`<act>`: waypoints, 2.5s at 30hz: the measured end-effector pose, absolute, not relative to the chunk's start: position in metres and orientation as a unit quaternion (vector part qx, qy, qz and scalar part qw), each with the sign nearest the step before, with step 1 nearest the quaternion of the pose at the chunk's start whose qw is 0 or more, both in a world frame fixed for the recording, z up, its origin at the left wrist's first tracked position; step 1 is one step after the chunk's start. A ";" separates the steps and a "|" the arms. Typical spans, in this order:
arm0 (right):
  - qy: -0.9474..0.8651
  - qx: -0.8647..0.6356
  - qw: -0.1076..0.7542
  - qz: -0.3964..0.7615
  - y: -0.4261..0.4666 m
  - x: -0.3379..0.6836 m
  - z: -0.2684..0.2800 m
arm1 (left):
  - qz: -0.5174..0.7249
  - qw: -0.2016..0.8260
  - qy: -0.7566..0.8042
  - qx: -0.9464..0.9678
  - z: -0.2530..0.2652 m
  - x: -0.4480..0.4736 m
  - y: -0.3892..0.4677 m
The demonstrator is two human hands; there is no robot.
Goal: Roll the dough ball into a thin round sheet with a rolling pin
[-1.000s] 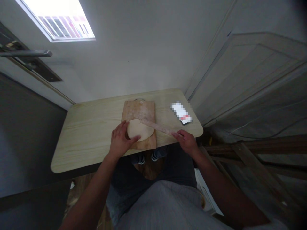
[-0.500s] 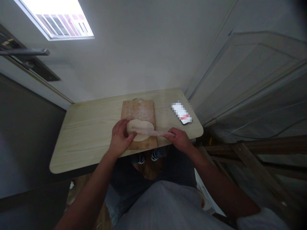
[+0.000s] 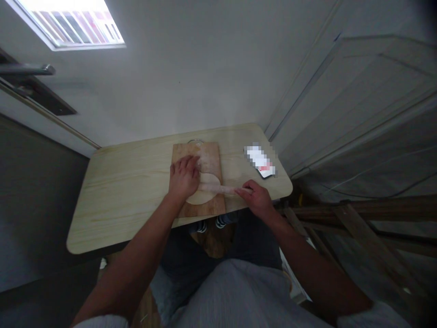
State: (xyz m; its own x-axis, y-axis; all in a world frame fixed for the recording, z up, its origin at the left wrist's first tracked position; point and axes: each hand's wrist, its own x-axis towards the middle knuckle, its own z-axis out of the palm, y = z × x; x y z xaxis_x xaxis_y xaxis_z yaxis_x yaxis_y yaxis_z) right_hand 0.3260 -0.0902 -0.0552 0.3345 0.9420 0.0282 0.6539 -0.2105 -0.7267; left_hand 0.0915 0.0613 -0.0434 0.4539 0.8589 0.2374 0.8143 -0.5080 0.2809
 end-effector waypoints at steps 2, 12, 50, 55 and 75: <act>-0.532 -0.757 0.318 0.206 -0.088 0.326 -0.055 | 0.170 0.058 0.496 0.849 -0.041 0.094 0.064; -0.505 -0.815 0.257 0.124 -0.068 0.325 -0.056 | 0.163 0.045 0.499 0.850 -0.032 0.110 0.084; -0.503 -0.853 0.132 0.048 -0.048 0.323 -0.043 | 0.162 0.040 0.553 0.817 -0.039 0.104 0.059; -0.495 -0.858 0.125 0.058 -0.044 0.323 -0.041 | 0.153 0.051 0.550 0.820 -0.039 0.106 0.066; -0.471 -0.872 0.118 0.070 -0.022 0.328 -0.036 | 0.135 0.063 0.548 0.823 -0.038 0.111 0.080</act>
State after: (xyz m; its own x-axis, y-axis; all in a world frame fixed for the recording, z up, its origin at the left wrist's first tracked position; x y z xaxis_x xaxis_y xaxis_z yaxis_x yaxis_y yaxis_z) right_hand 0.3285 -0.0219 -0.0363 0.5471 0.8370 -0.0113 0.8041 -0.5292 -0.2708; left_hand 0.1113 0.0797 -0.0378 0.3628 0.9193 0.1528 0.8852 -0.3912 0.2519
